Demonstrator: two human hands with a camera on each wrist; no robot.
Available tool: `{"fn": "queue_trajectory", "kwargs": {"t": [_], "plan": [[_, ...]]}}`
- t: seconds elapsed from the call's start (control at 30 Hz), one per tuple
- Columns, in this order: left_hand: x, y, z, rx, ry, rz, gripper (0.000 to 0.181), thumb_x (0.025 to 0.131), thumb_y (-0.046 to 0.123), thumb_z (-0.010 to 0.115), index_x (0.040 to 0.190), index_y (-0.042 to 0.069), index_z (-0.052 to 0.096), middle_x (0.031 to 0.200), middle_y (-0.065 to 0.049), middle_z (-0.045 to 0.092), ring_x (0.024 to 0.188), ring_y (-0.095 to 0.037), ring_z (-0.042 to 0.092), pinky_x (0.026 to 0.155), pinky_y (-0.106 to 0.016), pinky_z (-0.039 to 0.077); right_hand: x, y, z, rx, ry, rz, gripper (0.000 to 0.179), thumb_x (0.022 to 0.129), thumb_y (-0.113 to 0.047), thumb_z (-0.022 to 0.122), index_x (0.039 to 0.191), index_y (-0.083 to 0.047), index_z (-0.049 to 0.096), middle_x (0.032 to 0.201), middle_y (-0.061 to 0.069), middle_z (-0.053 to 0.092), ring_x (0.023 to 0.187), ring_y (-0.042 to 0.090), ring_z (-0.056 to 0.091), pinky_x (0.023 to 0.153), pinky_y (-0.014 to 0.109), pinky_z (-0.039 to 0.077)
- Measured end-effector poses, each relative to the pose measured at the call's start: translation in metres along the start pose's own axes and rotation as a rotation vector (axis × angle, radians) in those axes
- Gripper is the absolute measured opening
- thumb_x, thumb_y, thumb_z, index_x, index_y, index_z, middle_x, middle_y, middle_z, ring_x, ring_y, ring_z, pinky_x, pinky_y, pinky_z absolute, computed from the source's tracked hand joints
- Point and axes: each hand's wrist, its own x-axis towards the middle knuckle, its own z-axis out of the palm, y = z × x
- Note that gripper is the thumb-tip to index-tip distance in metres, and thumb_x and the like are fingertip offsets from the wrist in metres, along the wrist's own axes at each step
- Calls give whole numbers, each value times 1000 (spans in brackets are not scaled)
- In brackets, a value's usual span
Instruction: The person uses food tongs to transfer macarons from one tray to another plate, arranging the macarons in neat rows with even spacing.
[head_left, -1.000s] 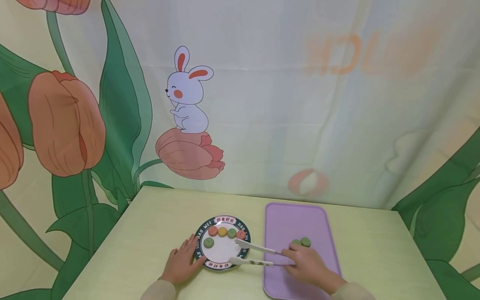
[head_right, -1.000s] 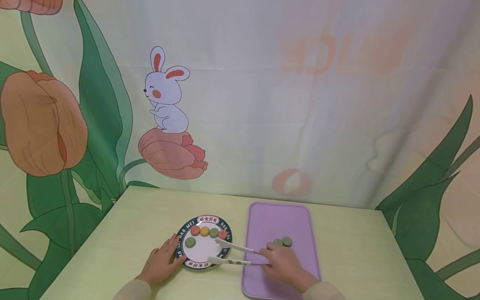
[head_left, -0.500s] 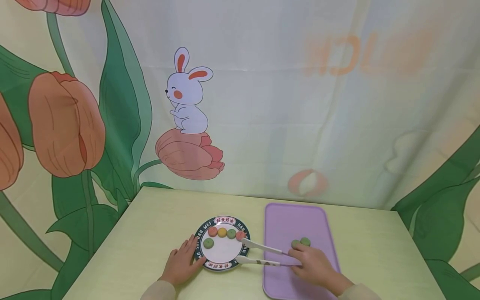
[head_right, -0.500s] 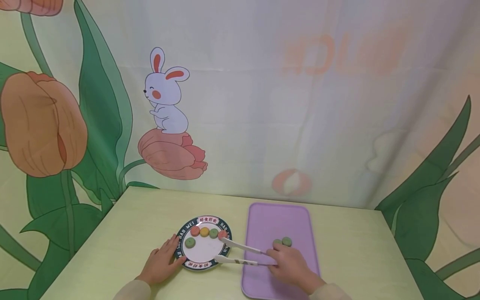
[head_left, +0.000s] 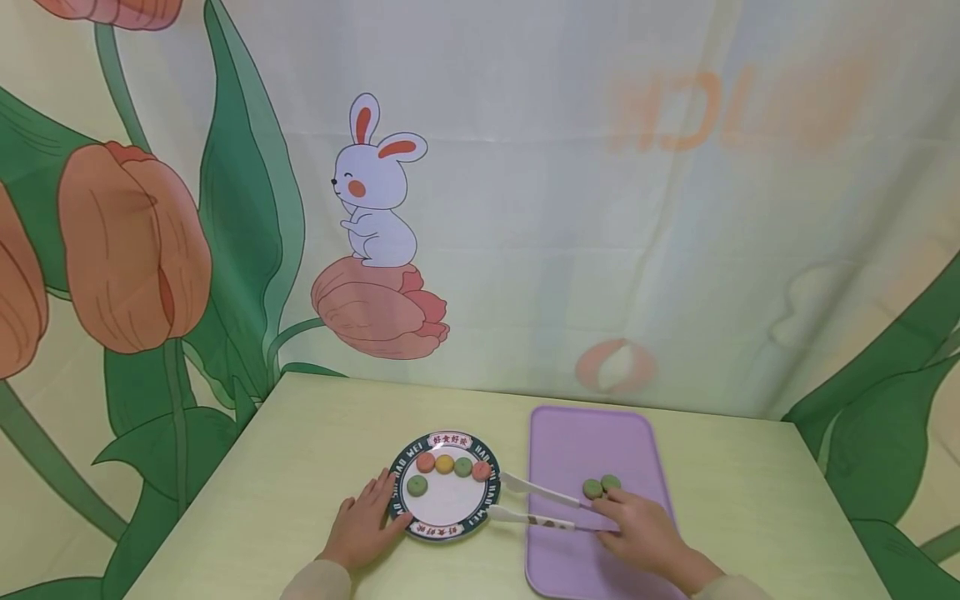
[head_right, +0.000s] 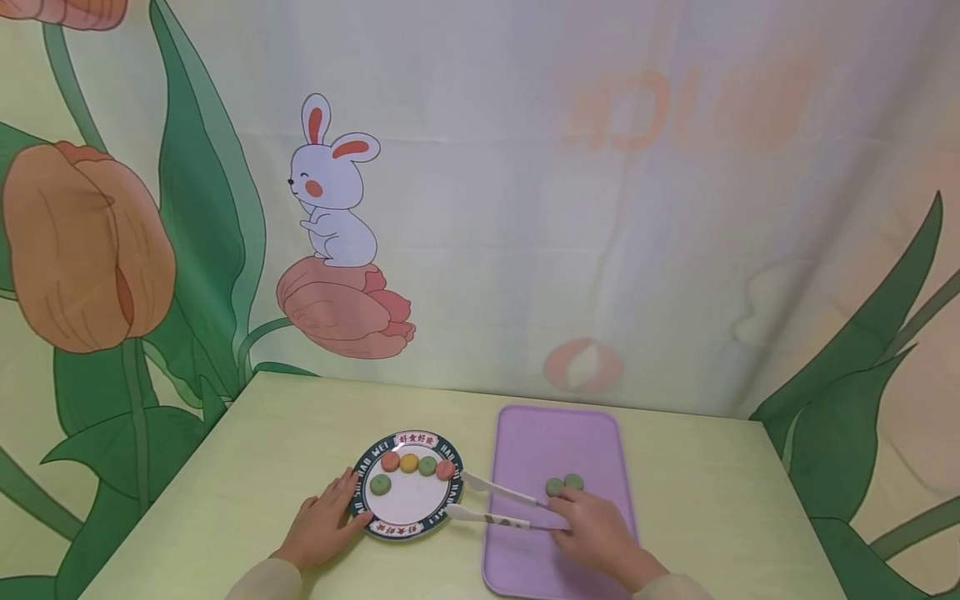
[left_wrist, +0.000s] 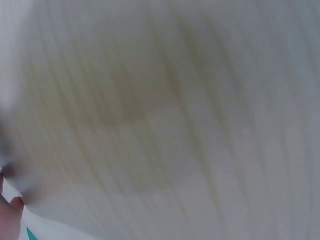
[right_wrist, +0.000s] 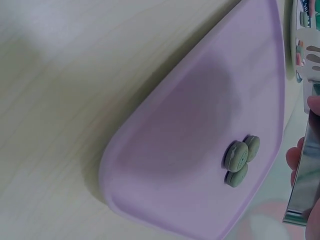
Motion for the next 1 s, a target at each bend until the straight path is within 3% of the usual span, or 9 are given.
{"fn": "queue_trajectory", "kwargs": {"t": [0.3, 0.53, 0.7, 1.0], "plan": [[1, 0, 0, -2, -4, 0, 78, 82, 63, 38, 139, 11, 28, 146, -7, 25, 132, -30, 27, 100, -58, 23, -5, 6, -2, -5, 5, 18, 36, 55, -19, 76, 90, -16, 67, 86, -2, 64, 68, 13, 62, 54, 24, 49], [0, 0, 0, 0, -2, -3, 78, 82, 63, 39, 139, 11, 29, 145, -7, 26, 131, -31, 27, 100, -58, 23, -11, 11, -5, -10, 1, 62, 34, 55, -20, 76, 88, -20, 66, 75, -11, 54, 55, 0, 42, 44, 16, 35], [0, 0, 0, -1, -1, -4, 78, 82, 62, 39, 139, 10, 29, 145, -7, 26, 131, -31, 28, 100, -58, 23, -15, 14, -5, -37, 14, 68, 33, 53, -21, 76, 84, -22, 64, 67, -14, 45, 51, -3, 29, 41, 14, 26], [-1, 3, -2, -8, -11, -13, 78, 82, 62, 40, 139, 10, 29, 145, -8, 26, 131, -31, 27, 100, -58, 23, -19, 19, -10, -49, 19, 76, 33, 54, -20, 75, 86, -20, 67, 68, -12, 47, 50, -3, 30, 41, 13, 27]]}}
